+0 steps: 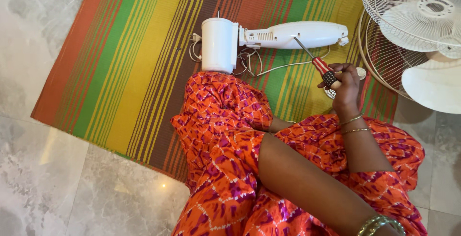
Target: The person sits on a mat and uses a screwdriver to remove screws from the casing of a white electric appliance. They continue to unscrew multiple fasteners along the body of the device.
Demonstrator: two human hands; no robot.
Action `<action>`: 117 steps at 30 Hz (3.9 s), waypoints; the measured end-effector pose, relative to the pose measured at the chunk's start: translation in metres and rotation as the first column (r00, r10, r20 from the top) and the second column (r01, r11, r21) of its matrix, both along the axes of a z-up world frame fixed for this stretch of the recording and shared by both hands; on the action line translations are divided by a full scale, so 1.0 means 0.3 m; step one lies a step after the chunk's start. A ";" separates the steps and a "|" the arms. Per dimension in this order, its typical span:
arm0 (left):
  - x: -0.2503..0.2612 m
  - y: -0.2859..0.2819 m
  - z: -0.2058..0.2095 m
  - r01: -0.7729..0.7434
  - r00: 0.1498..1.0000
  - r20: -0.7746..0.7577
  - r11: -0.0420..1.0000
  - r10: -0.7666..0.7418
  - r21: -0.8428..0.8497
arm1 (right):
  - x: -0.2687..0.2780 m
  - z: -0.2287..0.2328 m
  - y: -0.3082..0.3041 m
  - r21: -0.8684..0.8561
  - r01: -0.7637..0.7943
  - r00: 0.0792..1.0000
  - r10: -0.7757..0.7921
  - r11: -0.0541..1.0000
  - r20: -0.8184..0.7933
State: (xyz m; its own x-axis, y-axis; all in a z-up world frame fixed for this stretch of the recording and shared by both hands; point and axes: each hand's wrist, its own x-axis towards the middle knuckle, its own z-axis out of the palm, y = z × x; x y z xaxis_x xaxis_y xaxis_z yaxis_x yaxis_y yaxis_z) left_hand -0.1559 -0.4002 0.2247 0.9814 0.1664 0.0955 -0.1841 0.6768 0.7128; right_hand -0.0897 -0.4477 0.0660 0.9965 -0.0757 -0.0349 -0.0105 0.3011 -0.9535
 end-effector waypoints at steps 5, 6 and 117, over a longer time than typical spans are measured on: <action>0.004 -0.028 -0.009 0.068 0.998 0.006 0.996 -0.068 0.060 | -0.012 0.019 0.015 -0.045 0.018 1.000 -0.017 0.999 0.020; 0.007 -0.024 -0.019 0.081 0.997 0.006 0.994 -0.081 0.072 | -0.015 0.021 0.014 -0.043 0.018 0.999 -0.017 0.999 0.034; 0.825 0.726 -0.702 0.349 0.912 -0.410 -0.578 0.027 0.738 | 0.045 -0.048 0.112 -0.385 -0.449 0.813 0.189 0.806 -0.551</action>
